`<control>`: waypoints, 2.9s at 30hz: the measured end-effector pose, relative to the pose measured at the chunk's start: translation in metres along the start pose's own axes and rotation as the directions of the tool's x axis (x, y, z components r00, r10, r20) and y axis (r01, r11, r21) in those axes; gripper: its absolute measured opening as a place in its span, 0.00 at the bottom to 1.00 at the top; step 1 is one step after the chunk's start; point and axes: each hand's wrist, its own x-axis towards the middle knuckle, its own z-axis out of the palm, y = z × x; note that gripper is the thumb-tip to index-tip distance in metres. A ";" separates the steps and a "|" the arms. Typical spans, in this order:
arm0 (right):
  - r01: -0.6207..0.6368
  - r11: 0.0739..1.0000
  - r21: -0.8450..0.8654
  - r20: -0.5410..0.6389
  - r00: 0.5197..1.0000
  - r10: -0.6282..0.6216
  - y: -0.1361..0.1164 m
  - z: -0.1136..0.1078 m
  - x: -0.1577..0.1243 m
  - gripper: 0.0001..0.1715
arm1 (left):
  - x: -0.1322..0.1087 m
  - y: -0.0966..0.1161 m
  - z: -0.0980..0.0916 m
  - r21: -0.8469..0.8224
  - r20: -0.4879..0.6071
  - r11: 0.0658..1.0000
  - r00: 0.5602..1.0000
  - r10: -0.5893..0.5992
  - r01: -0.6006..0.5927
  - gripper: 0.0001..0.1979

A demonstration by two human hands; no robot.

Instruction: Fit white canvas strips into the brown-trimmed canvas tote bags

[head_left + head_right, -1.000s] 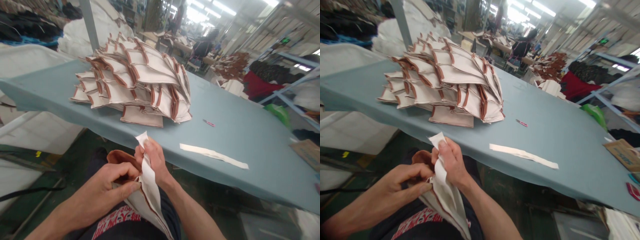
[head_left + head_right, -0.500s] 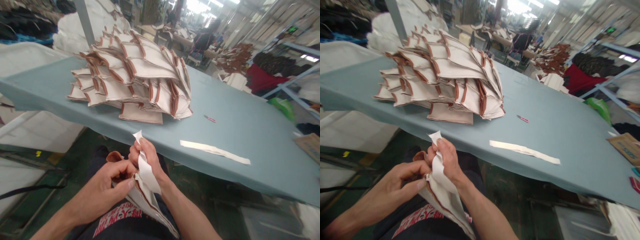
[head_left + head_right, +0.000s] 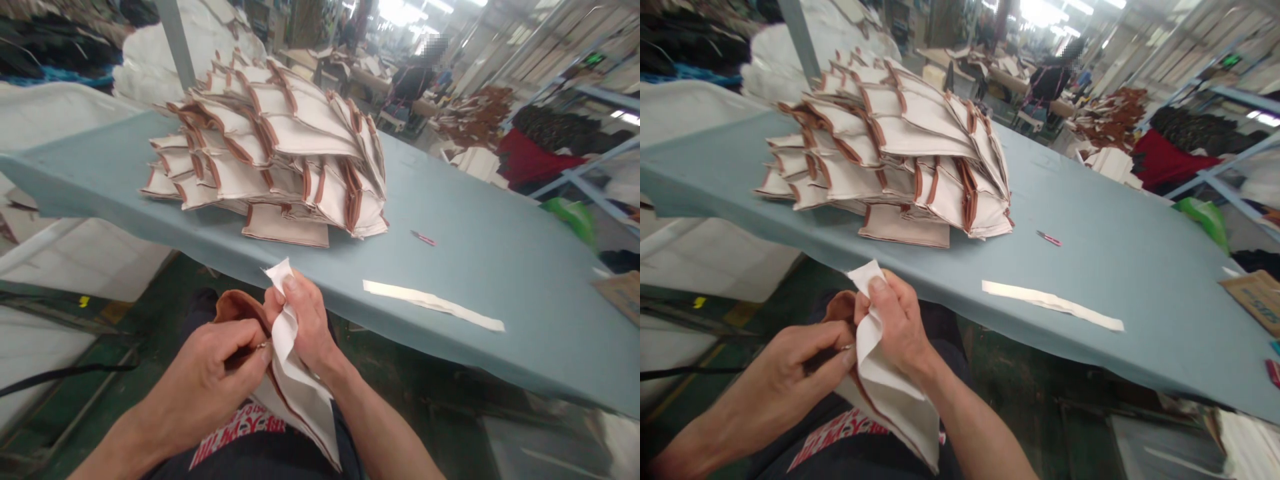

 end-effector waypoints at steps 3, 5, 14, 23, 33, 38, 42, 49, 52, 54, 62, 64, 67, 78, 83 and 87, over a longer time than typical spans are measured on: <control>0.043 0.990 -0.135 0.056 0.998 -0.035 0.001 -0.008 0.001 0.31 | -0.001 -0.002 -0.001 0.054 -0.044 0.998 0.999 0.020 -0.018 0.18; 0.078 0.973 -0.218 0.118 0.992 -0.053 -0.003 -0.015 0.002 0.31 | -0.002 -0.003 -0.001 0.001 -0.020 0.999 0.999 -0.036 0.036 0.19; -0.087 0.890 -0.447 0.222 0.953 0.205 -0.044 -0.030 -0.022 0.29 | -0.005 -0.011 -0.007 -0.212 0.016 0.951 0.974 -0.224 0.223 0.19; -0.122 0.778 -0.617 0.213 0.925 0.315 -0.045 -0.019 -0.034 0.25 | -0.005 -0.004 -0.012 -0.329 -0.008 0.901 0.953 -0.303 0.284 0.21; -0.145 0.743 -0.653 0.131 0.945 0.299 -0.037 -0.014 -0.045 0.25 | -0.005 -0.015 -0.010 -0.428 0.159 0.858 0.958 -0.240 0.286 0.26; -0.145 0.710 -0.689 0.105 0.949 0.296 -0.037 -0.010 -0.046 0.24 | -0.007 -0.011 -0.010 -0.387 0.120 0.886 0.966 -0.228 0.257 0.24; -0.149 0.670 -0.727 0.074 0.953 0.293 -0.034 -0.008 -0.046 0.24 | -0.010 -0.008 -0.009 -0.378 0.125 0.886 0.963 -0.239 0.269 0.23; -0.141 0.592 -0.793 0.037 0.960 0.279 -0.025 -0.005 -0.046 0.26 | -0.020 -0.019 0.000 -0.385 0.096 0.880 0.961 -0.261 0.277 0.25; -0.142 0.585 -0.798 0.027 0.962 0.270 -0.022 -0.004 -0.046 0.25 | -0.022 -0.022 0.002 -0.383 0.097 0.878 0.958 -0.271 0.287 0.25; -0.151 0.604 -0.783 0.031 0.960 0.280 -0.022 -0.004 -0.047 0.24 | -0.021 -0.022 0.001 -0.387 0.122 0.871 0.953 -0.276 0.302 0.25; -0.264 0.736 -0.623 0.067 0.920 0.386 -0.018 -0.008 -0.046 0.21 | -0.018 -0.017 -0.001 -0.393 0.142 0.859 0.944 -0.296 0.329 0.25; -0.276 0.736 -0.618 0.056 0.918 0.392 -0.015 -0.008 -0.046 0.21 | -0.018 -0.018 -0.001 -0.383 0.128 0.864 0.945 -0.300 0.326 0.25; -0.294 0.723 -0.625 0.038 0.914 0.404 -0.011 -0.008 -0.046 0.21 | -0.018 -0.020 -0.001 -0.379 0.109 0.865 0.944 -0.312 0.330 0.26; -0.246 0.694 -0.677 0.022 0.935 0.353 -0.003 -0.008 -0.046 0.23 | -0.026 -0.024 0.001 -0.397 0.045 0.863 0.945 -0.323 0.313 0.19; -0.238 0.673 -0.700 -0.006 0.945 0.328 0.001 -0.008 -0.045 0.23 | -0.030 -0.021 0.008 -0.367 0.022 0.864 0.932 -0.362 0.344 0.13; -0.231 0.633 -0.739 -0.025 0.948 0.318 0.008 -0.004 -0.047 0.22 | -0.025 -0.016 0.015 -0.182 -0.133 0.932 0.931 -0.340 0.314 0.11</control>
